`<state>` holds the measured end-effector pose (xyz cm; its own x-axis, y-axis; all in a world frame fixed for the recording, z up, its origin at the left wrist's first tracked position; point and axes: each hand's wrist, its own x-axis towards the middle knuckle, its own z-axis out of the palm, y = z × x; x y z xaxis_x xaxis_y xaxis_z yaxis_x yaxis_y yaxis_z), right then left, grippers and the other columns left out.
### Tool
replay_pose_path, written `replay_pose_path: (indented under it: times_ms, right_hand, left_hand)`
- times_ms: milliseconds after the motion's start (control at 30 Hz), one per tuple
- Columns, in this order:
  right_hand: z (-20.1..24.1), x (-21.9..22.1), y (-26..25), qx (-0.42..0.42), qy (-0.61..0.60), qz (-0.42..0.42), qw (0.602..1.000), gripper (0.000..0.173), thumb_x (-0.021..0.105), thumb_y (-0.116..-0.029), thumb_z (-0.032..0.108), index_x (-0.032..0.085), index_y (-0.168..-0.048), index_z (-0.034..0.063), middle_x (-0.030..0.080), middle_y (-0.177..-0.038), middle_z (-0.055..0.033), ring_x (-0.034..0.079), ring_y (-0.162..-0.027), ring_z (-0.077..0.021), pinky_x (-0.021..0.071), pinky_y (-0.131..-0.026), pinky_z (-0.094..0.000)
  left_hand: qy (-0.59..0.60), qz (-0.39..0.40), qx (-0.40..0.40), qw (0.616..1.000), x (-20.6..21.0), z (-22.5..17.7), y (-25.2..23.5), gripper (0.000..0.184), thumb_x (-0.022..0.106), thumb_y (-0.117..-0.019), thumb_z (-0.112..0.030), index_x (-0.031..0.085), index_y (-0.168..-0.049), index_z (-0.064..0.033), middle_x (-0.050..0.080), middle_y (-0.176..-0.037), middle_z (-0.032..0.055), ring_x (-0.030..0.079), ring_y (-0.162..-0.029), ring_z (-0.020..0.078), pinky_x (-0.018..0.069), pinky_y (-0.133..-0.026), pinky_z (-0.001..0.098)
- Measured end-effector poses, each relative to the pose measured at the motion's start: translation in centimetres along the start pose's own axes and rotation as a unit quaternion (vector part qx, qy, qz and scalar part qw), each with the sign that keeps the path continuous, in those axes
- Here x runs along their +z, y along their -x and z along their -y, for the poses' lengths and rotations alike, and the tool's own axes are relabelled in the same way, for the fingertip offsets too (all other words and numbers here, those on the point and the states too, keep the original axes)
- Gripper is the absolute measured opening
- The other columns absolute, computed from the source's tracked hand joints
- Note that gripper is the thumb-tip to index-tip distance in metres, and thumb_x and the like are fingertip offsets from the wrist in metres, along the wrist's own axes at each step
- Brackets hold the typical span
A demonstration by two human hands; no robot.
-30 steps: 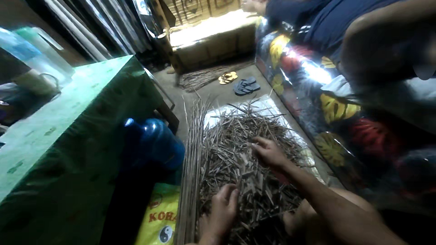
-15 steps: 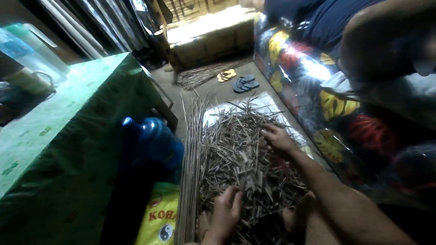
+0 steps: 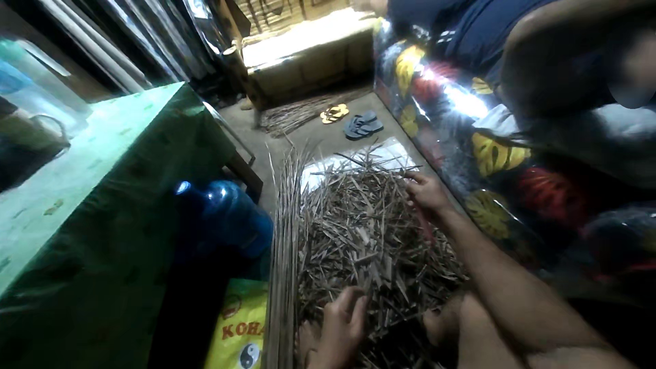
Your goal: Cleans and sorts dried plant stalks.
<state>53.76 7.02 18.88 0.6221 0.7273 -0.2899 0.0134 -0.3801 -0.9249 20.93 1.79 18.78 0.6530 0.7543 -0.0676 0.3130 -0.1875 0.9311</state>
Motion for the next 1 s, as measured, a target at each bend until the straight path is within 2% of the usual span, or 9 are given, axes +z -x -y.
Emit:
replay_pose_path:
  times_ms: [233, 300, 400, 533, 600, 667, 767, 867, 1000]
  right_hand:
    - [-0.6, -2.6, -1.7, -0.023, -0.036, -0.057, 0.997, 0.034, 0.051, -0.1085, 0.024, 0.054, -0.140, 0.0122, 0.053, -0.071, -0.0014, 0.048, -0.050, -0.0085, 0.0447, -0.048, -0.0255]
    - [-1.0, -3.4, -2.4, -0.020, -0.062, -0.076, 0.995, 0.031, 0.050, -0.1087, 0.023, 0.055, -0.137, 0.0122, 0.051, -0.069, 0.0004, 0.046, -0.049, -0.0078, 0.0435, -0.046, -0.0249]
    - [-1.4, -4.6, -3.4, -0.002, -0.088, -0.103, 0.991, 0.033, 0.048, -0.1093, 0.023, 0.053, -0.140, 0.0132, 0.050, -0.071, 0.0016, 0.044, -0.049, -0.0074, 0.0419, -0.046, -0.0249]
    - [-1.2, -5.7, -3.7, 0.000, -0.118, -0.148, 0.982, 0.031, 0.047, -0.1093, 0.022, 0.052, -0.138, 0.0110, 0.049, -0.071, 0.0014, 0.046, -0.051, -0.0080, 0.0436, -0.048, -0.0256]
    - [-0.9, -6.0, -3.6, 0.010, -0.142, -0.166, 0.976, 0.034, 0.045, -0.1096, 0.021, 0.051, -0.142, 0.0124, 0.047, -0.071, 0.0017, 0.044, -0.051, -0.0084, 0.0423, -0.047, -0.0258]
    - [-0.6, -5.9, -3.3, 0.023, -0.128, -0.147, 0.981, 0.033, 0.044, -0.1096, 0.021, 0.050, -0.141, 0.0129, 0.048, -0.070, 0.0019, 0.045, -0.049, -0.0077, 0.0413, -0.046, -0.0249]
    - [-0.2, -4.9, -1.8, 0.024, -0.045, -0.041, 0.998, 0.036, 0.045, -0.1101, 0.029, 0.051, -0.143, 0.0158, 0.054, -0.071, -0.0005, 0.048, -0.050, -0.0084, 0.0429, -0.046, -0.0250]
    - [0.7, -3.1, 0.2, 0.020, -0.008, 0.030, 0.999, 0.037, 0.044, -0.1110, 0.027, 0.050, -0.143, 0.0104, 0.055, -0.073, -0.0025, 0.052, -0.054, -0.0097, 0.0474, -0.050, -0.0257]
    - [0.7, -1.0, 2.4, -0.007, -0.041, 0.082, 0.996, 0.033, 0.041, -0.1114, 0.019, 0.054, -0.137, 0.0029, 0.053, -0.067, -0.0003, 0.050, -0.049, -0.0058, 0.0457, -0.046, -0.0203]
  left_hand:
    - [0.021, 0.002, 0.003, 1.000, 0.0, -0.2, 0.4, 0.020, 0.056, -0.1010, -0.008, 0.069, -0.110, 0.0045, 0.069, -0.082, 0.0069, 0.061, -0.061, 0.0040, 0.0547, -0.060, 0.0213]
    - [0.036, 0.013, -0.012, 0.999, -0.1, -0.4, 0.5, 0.020, 0.055, -0.1013, -0.007, 0.069, -0.110, 0.0047, 0.068, -0.080, 0.0058, 0.060, -0.058, 0.0040, 0.0543, -0.056, 0.0219]
    - [0.062, 0.023, -0.033, 0.997, -0.2, -0.4, 0.7, 0.019, 0.054, -0.1019, -0.006, 0.067, -0.111, 0.0043, 0.067, -0.077, 0.0038, 0.059, -0.055, 0.0035, 0.0538, -0.052, 0.0221]
    - [0.092, 0.018, -0.063, 0.994, -0.6, -0.4, 0.7, 0.019, 0.054, -0.1021, -0.006, 0.067, -0.112, 0.0038, 0.066, -0.078, 0.0019, 0.059, -0.055, 0.0033, 0.0536, -0.052, 0.0219]
    - [0.113, 0.017, -0.075, 0.991, -0.7, -0.3, 0.5, 0.019, 0.053, -0.1028, -0.007, 0.067, -0.113, 0.0024, 0.066, -0.076, 0.0011, 0.058, -0.053, 0.0048, 0.0536, -0.050, 0.0234]
    - [0.118, 0.011, -0.084, 0.989, -0.9, -0.3, 0.1, 0.019, 0.053, -0.1034, -0.008, 0.067, -0.112, 0.0011, 0.065, -0.075, 0.0001, 0.058, -0.053, 0.0045, 0.0527, -0.049, 0.0228]
    - [0.115, -0.003, -0.094, 0.989, -0.9, -0.2, -0.6, 0.019, 0.052, -0.1036, -0.009, 0.067, -0.111, 0.0000, 0.064, -0.075, -0.0012, 0.057, -0.054, 0.0033, 0.0518, -0.051, 0.0219]
    - [0.130, -0.005, -0.100, 0.986, -0.8, -0.5, -1.1, 0.019, 0.052, -0.1041, -0.009, 0.066, -0.112, 0.0004, 0.063, -0.074, -0.0007, 0.056, -0.053, 0.0033, 0.0509, -0.049, 0.0213]
    - [0.133, 0.001, -0.086, 0.987, -0.4, -0.1, -1.4, 0.019, 0.052, -0.1038, -0.008, 0.066, -0.112, 0.0022, 0.064, -0.077, -0.0002, 0.057, -0.058, 0.0027, 0.0524, -0.055, 0.0209]
